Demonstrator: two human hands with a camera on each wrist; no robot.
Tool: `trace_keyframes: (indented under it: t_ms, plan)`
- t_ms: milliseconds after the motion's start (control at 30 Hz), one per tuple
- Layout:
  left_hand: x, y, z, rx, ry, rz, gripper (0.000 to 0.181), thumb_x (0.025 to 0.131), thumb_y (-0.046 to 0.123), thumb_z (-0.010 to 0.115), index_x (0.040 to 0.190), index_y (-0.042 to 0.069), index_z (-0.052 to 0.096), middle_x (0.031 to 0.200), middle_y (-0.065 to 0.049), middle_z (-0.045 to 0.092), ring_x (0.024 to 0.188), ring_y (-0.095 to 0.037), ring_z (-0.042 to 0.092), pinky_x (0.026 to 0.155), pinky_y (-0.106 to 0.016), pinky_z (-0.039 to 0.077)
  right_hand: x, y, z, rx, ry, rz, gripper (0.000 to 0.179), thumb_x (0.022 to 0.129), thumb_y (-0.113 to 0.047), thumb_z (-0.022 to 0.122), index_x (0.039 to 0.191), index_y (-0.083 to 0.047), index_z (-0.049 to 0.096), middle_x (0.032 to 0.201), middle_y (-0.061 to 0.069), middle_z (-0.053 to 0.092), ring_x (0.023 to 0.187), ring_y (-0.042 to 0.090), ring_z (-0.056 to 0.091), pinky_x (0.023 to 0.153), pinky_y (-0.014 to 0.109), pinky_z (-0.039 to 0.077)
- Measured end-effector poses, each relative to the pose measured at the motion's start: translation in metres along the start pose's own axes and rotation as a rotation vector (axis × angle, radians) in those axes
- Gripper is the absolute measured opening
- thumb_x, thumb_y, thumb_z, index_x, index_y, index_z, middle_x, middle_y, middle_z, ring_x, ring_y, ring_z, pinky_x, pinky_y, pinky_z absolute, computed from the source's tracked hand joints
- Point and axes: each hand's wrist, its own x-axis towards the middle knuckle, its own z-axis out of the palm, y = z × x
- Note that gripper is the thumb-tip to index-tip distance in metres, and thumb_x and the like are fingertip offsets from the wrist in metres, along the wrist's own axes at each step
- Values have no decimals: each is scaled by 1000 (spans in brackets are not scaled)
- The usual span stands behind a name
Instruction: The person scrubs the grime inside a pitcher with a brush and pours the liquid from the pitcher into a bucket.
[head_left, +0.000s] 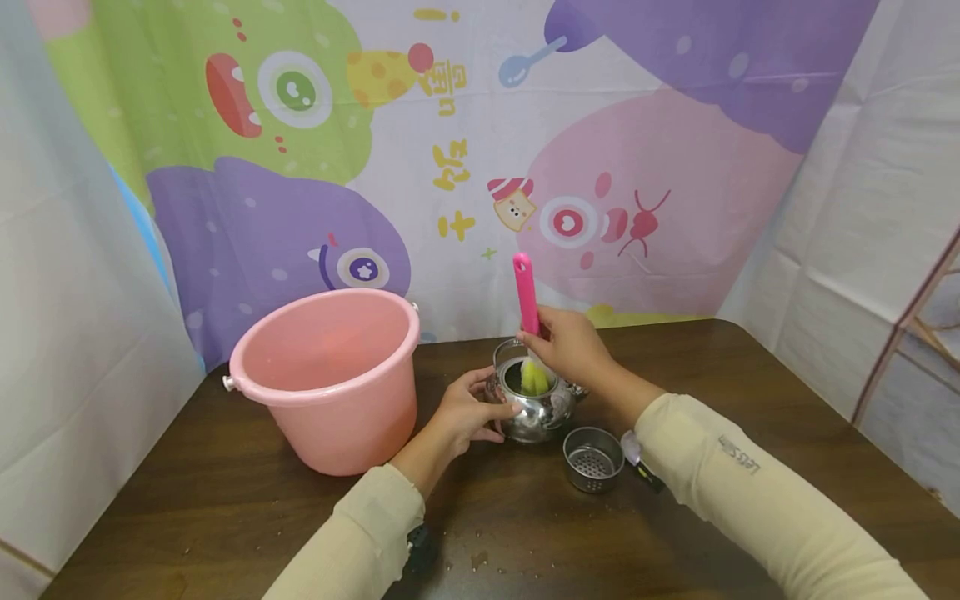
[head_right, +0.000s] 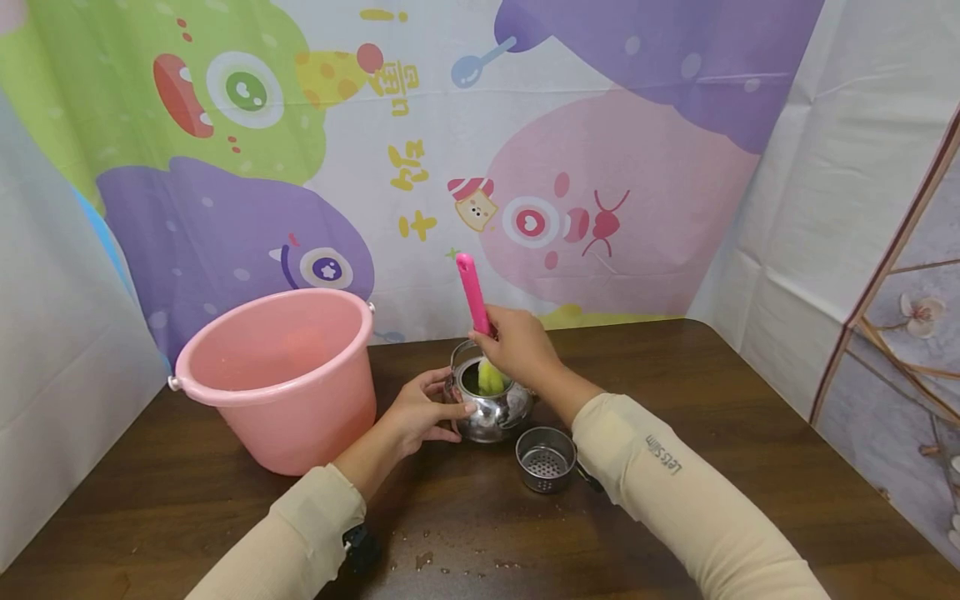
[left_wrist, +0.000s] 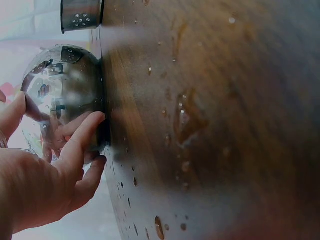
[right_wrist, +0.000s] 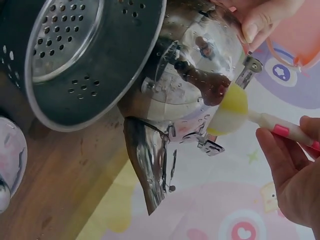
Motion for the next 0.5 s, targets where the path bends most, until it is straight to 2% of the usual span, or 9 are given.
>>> trace_keyframes:
  t_ms: [200, 500]
  plan:
    - [0, 0, 0, -3, 2, -2, 76, 78, -4, 79, 144, 8, 44, 139, -21, 44, 90, -28, 64, 68, -53, 59, 1, -1, -3, 56, -9, 92, 17, 90, -16, 71, 87, -2, 62, 61, 1, 54, 52, 12, 45, 42, 24, 34]
    - [-2, 1, 0, 1, 5, -2, 77, 78, -3, 80, 145, 9, 44, 140, -20, 44, 88, -28, 65, 67, -52, 59, -1, 1, -2, 183, 81, 231, 17, 91, -13, 70, 88, 1, 61, 65, 8, 58, 52, 14, 54, 46, 25, 46]
